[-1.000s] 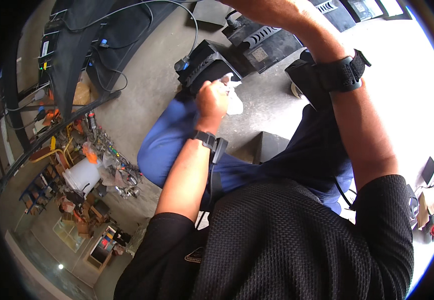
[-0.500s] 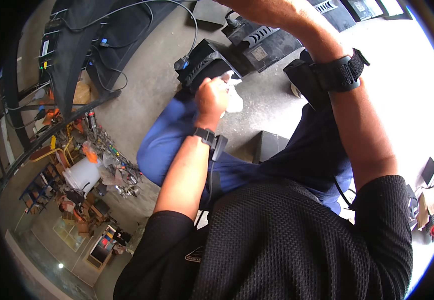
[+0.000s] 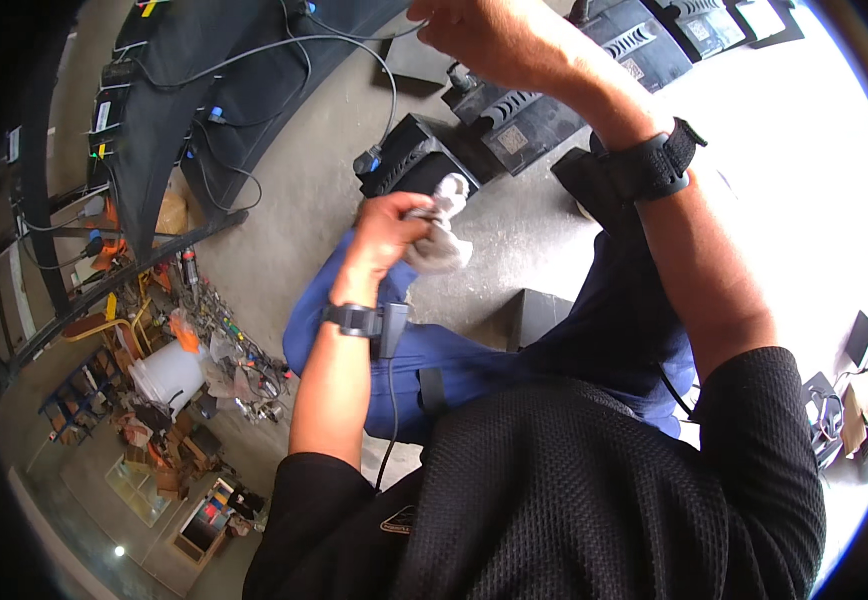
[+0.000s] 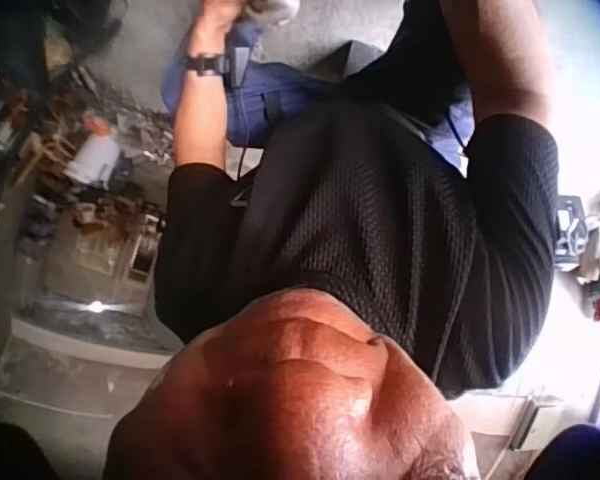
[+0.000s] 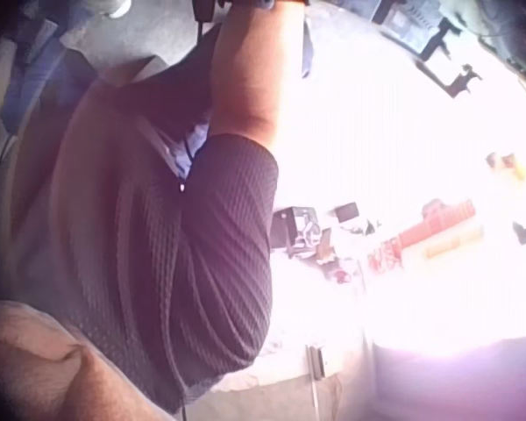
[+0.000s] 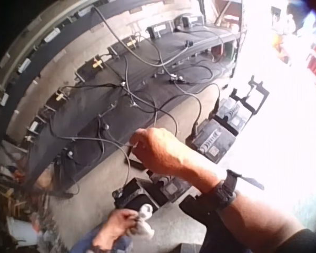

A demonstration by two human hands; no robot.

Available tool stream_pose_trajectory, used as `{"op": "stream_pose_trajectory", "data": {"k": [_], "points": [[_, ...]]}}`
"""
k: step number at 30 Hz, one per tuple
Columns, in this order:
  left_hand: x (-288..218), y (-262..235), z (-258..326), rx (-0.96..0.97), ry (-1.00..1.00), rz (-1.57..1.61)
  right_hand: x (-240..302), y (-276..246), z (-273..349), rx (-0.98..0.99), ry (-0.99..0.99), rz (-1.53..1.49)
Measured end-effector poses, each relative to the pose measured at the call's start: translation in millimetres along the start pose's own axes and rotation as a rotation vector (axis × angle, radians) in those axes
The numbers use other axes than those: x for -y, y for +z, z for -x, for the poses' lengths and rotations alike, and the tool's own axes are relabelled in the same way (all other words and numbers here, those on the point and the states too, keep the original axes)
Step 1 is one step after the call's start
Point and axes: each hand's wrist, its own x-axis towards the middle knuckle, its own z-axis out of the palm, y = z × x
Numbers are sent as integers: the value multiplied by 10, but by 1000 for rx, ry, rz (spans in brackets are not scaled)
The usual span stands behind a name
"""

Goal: Wiping and cleaning several battery units or UPS devices in a workshop.

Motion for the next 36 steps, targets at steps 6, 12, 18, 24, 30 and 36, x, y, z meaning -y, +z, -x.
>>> {"op": "stream_pose_trajectory", "data": {"k": [6,12,18,24,30,36], "points": [[-348,-363,-82,65,139,705,-85,84,153,88,4,86],[-311,-386,-198,-88,296,856,-95,211,217,286,-50,104],[-423,-417,-260,-166,340,953,10,305,220,371,36,-46],[-529,-371,-193,-69,291,1081,178,367,202,344,100,-334],[-616,-270,-160,-163,293,1013,199,454,241,245,38,-314],[-630,-248,-158,-162,272,950,244,421,235,246,87,-278]]}}
